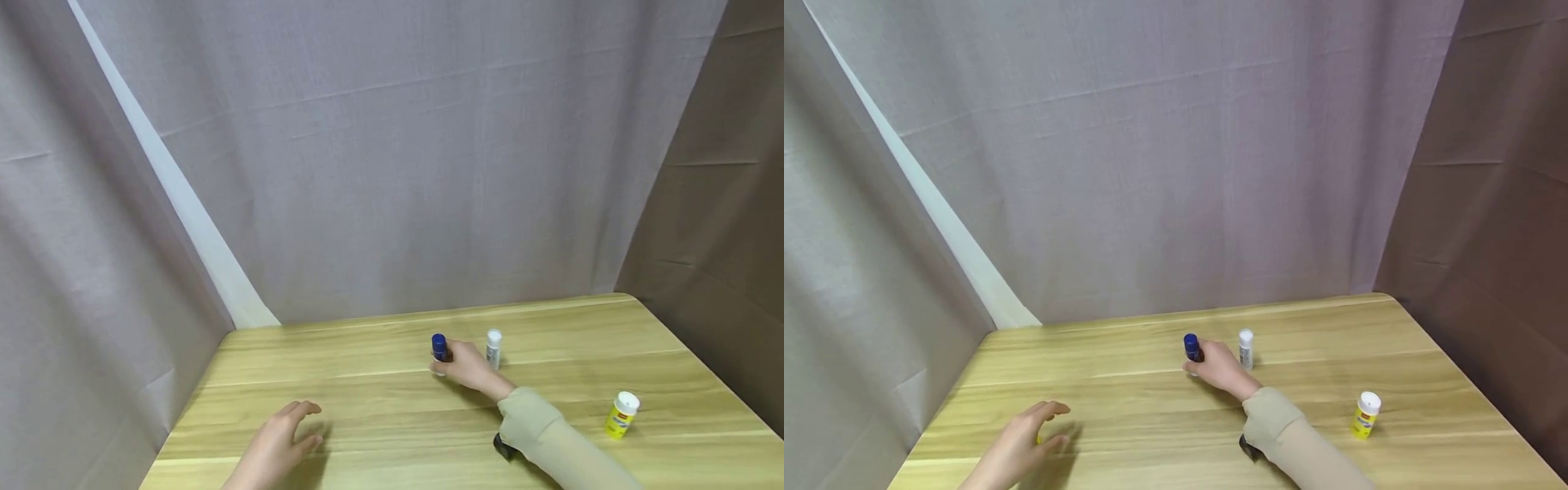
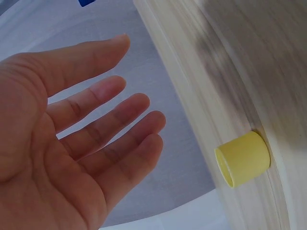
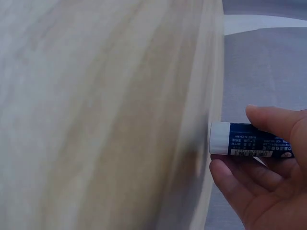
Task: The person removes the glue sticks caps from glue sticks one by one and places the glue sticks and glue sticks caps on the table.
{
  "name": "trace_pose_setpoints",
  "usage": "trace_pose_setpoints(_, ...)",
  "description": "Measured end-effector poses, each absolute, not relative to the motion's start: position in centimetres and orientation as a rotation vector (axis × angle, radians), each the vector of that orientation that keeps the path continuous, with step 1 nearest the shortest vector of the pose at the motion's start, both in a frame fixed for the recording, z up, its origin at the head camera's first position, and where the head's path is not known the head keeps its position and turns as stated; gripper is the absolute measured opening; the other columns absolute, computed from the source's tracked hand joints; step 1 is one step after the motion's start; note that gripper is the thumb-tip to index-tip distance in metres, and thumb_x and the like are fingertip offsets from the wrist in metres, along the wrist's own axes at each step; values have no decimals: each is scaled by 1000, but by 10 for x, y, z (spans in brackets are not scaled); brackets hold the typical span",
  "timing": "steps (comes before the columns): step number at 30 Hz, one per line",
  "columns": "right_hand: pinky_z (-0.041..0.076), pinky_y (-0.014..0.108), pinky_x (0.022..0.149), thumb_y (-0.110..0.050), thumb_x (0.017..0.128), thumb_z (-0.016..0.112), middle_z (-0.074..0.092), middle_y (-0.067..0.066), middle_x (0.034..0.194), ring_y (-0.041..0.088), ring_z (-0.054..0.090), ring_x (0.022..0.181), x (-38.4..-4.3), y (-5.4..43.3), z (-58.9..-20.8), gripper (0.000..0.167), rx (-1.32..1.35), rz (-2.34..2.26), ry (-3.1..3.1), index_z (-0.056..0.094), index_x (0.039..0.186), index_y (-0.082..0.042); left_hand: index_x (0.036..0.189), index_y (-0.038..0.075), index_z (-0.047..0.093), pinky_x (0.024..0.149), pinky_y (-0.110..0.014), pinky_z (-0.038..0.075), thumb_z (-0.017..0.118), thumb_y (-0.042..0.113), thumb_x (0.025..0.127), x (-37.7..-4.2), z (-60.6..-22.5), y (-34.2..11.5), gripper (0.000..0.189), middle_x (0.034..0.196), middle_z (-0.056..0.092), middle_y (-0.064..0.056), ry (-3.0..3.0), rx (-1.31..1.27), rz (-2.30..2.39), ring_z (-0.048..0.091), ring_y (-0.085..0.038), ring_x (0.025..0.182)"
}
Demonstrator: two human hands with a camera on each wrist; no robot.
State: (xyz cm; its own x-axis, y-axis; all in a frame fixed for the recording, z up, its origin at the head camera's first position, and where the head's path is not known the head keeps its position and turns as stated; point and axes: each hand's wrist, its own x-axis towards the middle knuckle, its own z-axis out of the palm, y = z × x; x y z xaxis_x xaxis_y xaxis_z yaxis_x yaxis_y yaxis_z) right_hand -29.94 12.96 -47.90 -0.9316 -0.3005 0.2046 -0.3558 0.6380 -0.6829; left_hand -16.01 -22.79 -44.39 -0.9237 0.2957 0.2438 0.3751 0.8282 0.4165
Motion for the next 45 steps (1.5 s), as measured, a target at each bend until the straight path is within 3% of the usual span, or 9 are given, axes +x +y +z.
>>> trace_pose_setpoints(15, 57, 42, 80, -18, 90, 77, 75, 9, 98, 22, 70, 88, -283, 137, -466, 27, 670, 1186, -2785, 71, 110, 0, 117, 10, 67, 84, -48, 57, 83, 12, 81, -163, -442, -216, 39, 115, 69, -8, -2829, -579, -693, 69, -31, 100)
trace_pose_setpoints(26, 51, 26, 66, -17, 93, 74, 69, -4, 86, 7, 60, 74, -261, 125, -466, 15, 895, 1235, -2795, 66, 98, -4, 117, 8, 66, 80, -44, 58, 83, 11, 82, -174, -425, -195, 39, 114, 68, -7, -2770, -691, -645, 69, -28, 97)
trace_pose_setpoints(37, 50, 22, 63, -19, 92, 76, 68, -7, 84, 2, 57, 69, -227, 109, -461, 18, 1053, 1240, -2785, 69, 100, -5, 122, 10, 66, 88, -37, 57, 71, 22, 96, -183, -393, -135, 29, 115, 68, -2, -2730, -953, -636, 67, -18, 104)
trace_pose_setpoints(40, 51, 20, 63, -17, 92, 75, 66, -10, 84, 1, 58, 70, -217, 106, -460, 15, 1124, 1264, -2767, 69, 102, -8, 122, 10, 65, 87, -33, 57, 69, 23, 98, -179, -389, -119, 28, 116, 68, -1, -2699, -1057, -646, 66, -16, 105)
trace_pose_setpoints(45, 54, 17, 73, -14, 92, 74, 71, -6, 95, 2, 65, 86, -202, 104, -457, 14, 1231, 1255, -2718, 70, 105, -10, 119, 11, 67, 83, -22, 55, 70, 25, 97, -168, -388, -98, 26, 113, 67, 3, -2643, -1217, -606, 64, -9, 103)
